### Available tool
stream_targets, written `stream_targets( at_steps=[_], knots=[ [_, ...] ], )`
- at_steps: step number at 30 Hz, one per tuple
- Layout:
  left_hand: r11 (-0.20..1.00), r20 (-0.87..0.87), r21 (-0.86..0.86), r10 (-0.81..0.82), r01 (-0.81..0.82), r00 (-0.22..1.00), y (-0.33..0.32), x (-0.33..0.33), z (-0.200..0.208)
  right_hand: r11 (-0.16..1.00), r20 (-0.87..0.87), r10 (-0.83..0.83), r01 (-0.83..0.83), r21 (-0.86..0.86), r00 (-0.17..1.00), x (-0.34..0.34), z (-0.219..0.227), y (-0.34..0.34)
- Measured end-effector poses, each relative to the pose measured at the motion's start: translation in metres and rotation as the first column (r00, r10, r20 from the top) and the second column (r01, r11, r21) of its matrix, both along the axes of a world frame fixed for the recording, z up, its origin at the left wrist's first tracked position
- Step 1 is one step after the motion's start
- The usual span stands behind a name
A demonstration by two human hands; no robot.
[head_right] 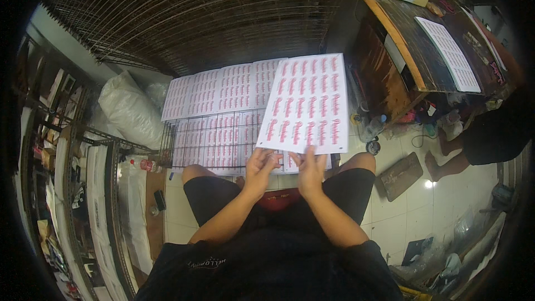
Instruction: The person repeatedly picks up sheets of printed paper from a wire rack and hands them to a coworker standing at a nearby table. The coworker stacks the papers on the table. The person continues this repetitive transfer process for the duration of the clip.
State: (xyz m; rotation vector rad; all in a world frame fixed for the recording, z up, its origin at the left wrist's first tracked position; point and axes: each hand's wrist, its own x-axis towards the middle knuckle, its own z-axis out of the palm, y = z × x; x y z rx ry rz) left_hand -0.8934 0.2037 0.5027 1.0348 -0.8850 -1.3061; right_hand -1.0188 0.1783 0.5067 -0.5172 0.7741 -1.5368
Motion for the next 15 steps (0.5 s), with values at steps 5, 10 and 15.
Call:
stream_targets(
  at_steps=[5, 10, 15],
  knots=[
    [0.980, -0.026, 0.097, 0.179, -0.176, 0.983, 0.005, 0.019, -0.021, 0.989, -0.110, 0.139, -0.134, 0.060, 0.984, 0.032, -0.043, 0.012],
    [0.857, -0.239, 0.322, 0.486, -0.403, 0.841, 0.005, 0.045, -0.064, 0.852, -0.597, 0.428, -0.524, 0.015, 0.679, 0.025, -0.100, 0.012],
    [0.660, -0.103, 0.439, 0.711, -0.609, 0.696, 0.003, 0.085, -0.130, 0.726, -0.850, 0.495, -0.622, 0.292, 0.179, -0.048, -0.097, 0.020]
  ],
)
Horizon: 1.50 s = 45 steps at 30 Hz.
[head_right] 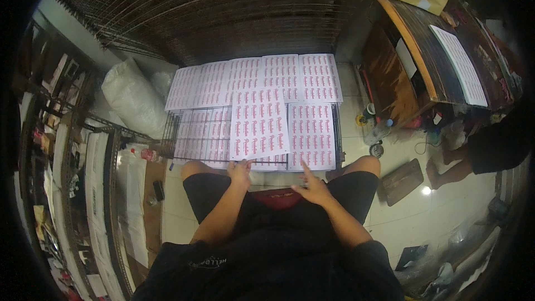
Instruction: The person repeatedly picks up sheets of printed paper from a wire rack and hands them to a coworker standing at a nearby table. The coworker stacks the papers on the table. The person continues this repetitive transfer process for the duration of the clip.
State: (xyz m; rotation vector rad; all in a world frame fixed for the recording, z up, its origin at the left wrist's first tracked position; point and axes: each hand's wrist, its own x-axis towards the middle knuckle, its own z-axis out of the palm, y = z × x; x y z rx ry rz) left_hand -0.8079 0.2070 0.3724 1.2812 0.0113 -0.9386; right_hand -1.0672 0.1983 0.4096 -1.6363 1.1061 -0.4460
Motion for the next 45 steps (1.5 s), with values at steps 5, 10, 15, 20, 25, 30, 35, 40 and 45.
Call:
stream_targets(
  at_steps=[5, 10, 15, 20, 25, 30, 35, 40, 45],
  knots=[
    [0.958, 0.092, 0.258, -0.152, 0.124, 0.984, -0.003, 0.024, -0.072, 0.855, 0.137, -0.466, 0.485, -0.185, 0.874, -0.079, 0.021, 0.000],
    [0.804, 0.325, 0.595, -0.253, 0.011, 0.911, 0.009, 0.087, -0.208, 0.673, 0.105, -0.648, 0.631, -0.385, 0.755, -0.106, 0.031, 0.005],
    [0.805, 0.134, 0.568, -0.293, 0.169, 0.947, -0.014, 0.040, -0.178, 0.625, -0.039, -0.654, 0.511, -0.590, 0.755, -0.123, 0.016, 0.009],
    [0.805, 0.108, 0.564, -0.291, 0.182, 0.951, -0.021, 0.031, -0.149, 0.619, -0.017, -0.645, 0.510, -0.597, 0.764, -0.124, 0.013, 0.005],
    [0.832, 0.252, 0.553, -0.224, 0.050, 0.941, -0.018, 0.048, -0.187, 0.621, 0.008, -0.647, 0.533, -0.575, 0.762, -0.109, 0.023, 0.000],
    [0.820, 0.103, 0.558, -0.221, 0.128, 0.970, -0.028, 0.010, -0.090, 0.605, -0.037, -0.682, 0.535, -0.590, 0.731, -0.120, 0.021, 0.004],
    [0.829, 0.056, 0.550, -0.153, 0.097, 0.987, -0.023, 0.016, -0.070, 0.631, -0.028, -0.650, 0.519, -0.577, 0.759, -0.116, 0.015, 0.000],
    [0.828, 0.019, 0.548, -0.157, 0.121, 0.987, -0.019, 0.017, -0.077, 0.637, -0.042, -0.648, 0.512, -0.576, 0.760, -0.116, 0.018, 0.002],
    [0.838, -0.024, 0.528, -0.145, 0.136, 0.989, -0.015, 0.018, -0.089, 0.641, -0.055, -0.651, 0.510, -0.573, 0.757, -0.118, 0.017, 0.006]
  ],
)
